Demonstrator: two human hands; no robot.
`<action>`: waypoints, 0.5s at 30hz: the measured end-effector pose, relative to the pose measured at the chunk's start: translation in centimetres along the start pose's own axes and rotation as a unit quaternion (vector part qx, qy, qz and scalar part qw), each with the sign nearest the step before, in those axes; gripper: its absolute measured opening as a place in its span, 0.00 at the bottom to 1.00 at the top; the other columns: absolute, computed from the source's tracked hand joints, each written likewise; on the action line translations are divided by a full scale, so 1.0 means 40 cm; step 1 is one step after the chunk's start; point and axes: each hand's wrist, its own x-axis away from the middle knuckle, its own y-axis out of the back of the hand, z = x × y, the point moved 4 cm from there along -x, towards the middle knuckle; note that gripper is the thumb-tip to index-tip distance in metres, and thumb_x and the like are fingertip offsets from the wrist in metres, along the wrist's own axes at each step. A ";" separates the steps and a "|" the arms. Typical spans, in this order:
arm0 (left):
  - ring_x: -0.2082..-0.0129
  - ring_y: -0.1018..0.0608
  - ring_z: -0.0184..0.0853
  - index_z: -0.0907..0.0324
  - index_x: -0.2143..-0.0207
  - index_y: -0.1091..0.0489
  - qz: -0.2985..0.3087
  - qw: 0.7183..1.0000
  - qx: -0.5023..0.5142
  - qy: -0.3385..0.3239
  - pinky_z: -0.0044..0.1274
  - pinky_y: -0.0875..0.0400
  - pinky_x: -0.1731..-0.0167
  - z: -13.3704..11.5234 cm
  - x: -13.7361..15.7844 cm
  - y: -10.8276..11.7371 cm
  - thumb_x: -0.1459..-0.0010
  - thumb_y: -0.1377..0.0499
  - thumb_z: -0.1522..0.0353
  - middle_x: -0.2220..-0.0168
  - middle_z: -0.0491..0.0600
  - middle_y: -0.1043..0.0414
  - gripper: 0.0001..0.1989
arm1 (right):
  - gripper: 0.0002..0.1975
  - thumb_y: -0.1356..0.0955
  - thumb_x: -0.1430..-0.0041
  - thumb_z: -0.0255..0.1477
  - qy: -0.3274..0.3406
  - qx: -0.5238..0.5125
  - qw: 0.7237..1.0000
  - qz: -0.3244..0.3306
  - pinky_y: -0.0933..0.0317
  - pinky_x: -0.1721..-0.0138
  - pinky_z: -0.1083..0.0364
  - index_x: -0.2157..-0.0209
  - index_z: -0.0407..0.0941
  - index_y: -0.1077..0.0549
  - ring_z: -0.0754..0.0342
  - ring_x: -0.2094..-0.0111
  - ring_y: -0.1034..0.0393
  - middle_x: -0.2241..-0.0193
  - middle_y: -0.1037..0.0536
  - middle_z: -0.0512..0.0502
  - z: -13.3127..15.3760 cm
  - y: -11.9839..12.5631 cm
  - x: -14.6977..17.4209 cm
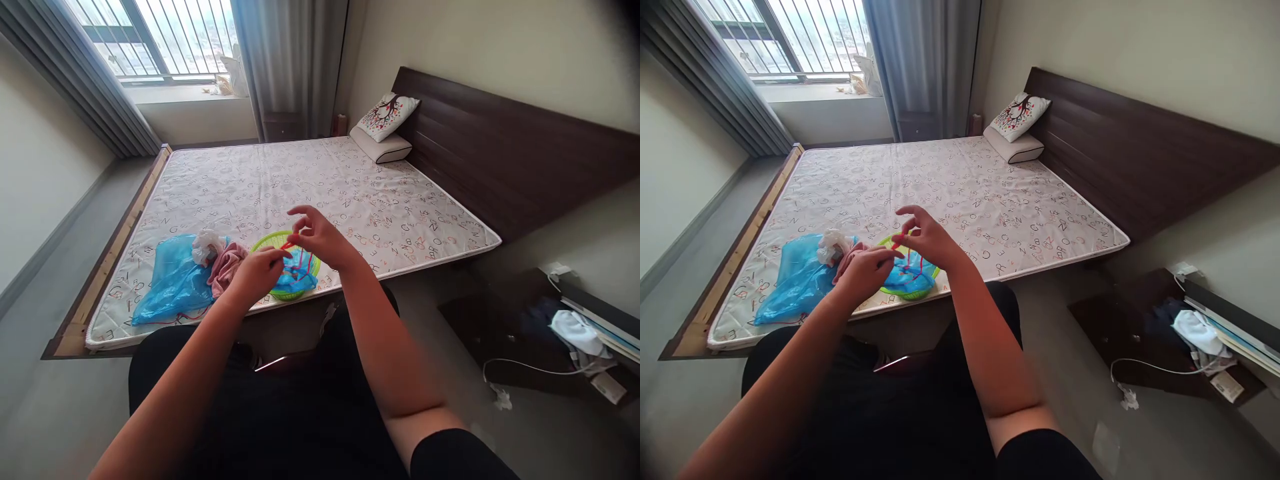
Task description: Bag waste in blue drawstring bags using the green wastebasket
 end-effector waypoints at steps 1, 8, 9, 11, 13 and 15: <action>0.62 0.19 0.39 0.57 0.61 0.14 -0.057 0.998 -0.022 0.012 0.30 0.25 0.57 0.002 -0.001 0.010 0.40 0.40 0.68 0.63 0.52 0.18 0.13 | 0.28 0.21 0.43 0.32 0.008 0.036 0.999 0.032 0.37 0.71 0.58 0.42 0.51 0.28 0.60 0.72 0.35 0.63 0.25 0.54 0.010 -0.005 0.007; 0.74 0.28 0.33 0.61 0.48 0.15 -0.065 0.976 0.186 0.097 0.25 0.31 0.70 0.006 0.010 0.000 0.42 0.35 0.57 0.74 0.47 0.26 0.24 | 0.18 0.29 0.33 0.29 0.042 0.121 0.992 0.004 0.34 0.63 0.56 0.43 0.49 0.25 0.57 0.65 0.31 0.63 0.25 0.51 0.077 -0.041 0.013; 0.73 0.28 0.33 0.61 0.49 0.15 -0.015 0.975 0.200 0.092 0.24 0.32 0.71 -0.002 0.010 -0.012 0.42 0.33 0.56 0.74 0.47 0.26 0.24 | 0.16 0.29 0.33 0.31 0.048 0.117 0.992 -0.016 0.34 0.62 0.56 0.44 0.49 0.25 0.57 0.65 0.32 0.63 0.26 0.52 0.081 -0.049 0.010; 0.72 0.26 0.34 0.61 0.53 0.14 0.065 0.976 0.195 0.073 0.24 0.32 0.72 -0.019 0.011 -0.038 0.43 0.31 0.54 0.73 0.48 0.24 0.23 | 0.16 0.28 0.32 0.36 0.059 0.093 0.993 -0.037 0.36 0.64 0.56 0.45 0.48 0.24 0.58 0.67 0.34 0.64 0.27 0.52 0.084 -0.070 0.003; 0.70 0.24 0.36 0.60 0.58 0.14 0.099 0.977 0.182 0.048 0.24 0.31 0.71 -0.033 0.009 -0.057 0.43 0.31 0.55 0.70 0.50 0.21 0.19 | 0.15 0.29 0.31 0.38 0.070 0.053 0.996 -0.031 0.38 0.66 0.57 0.46 0.48 0.24 0.60 0.69 0.37 0.65 0.29 0.53 0.080 -0.096 -0.002; 0.68 0.23 0.37 0.60 0.64 0.15 0.109 0.977 0.181 0.033 0.25 0.29 0.70 -0.042 0.006 -0.071 0.42 0.32 0.56 0.69 0.51 0.19 0.16 | 0.14 0.30 0.30 0.39 0.079 0.010 0.997 -0.009 0.40 0.69 0.58 0.48 0.49 0.24 0.61 0.71 0.39 0.66 0.30 0.53 0.070 -0.119 -0.006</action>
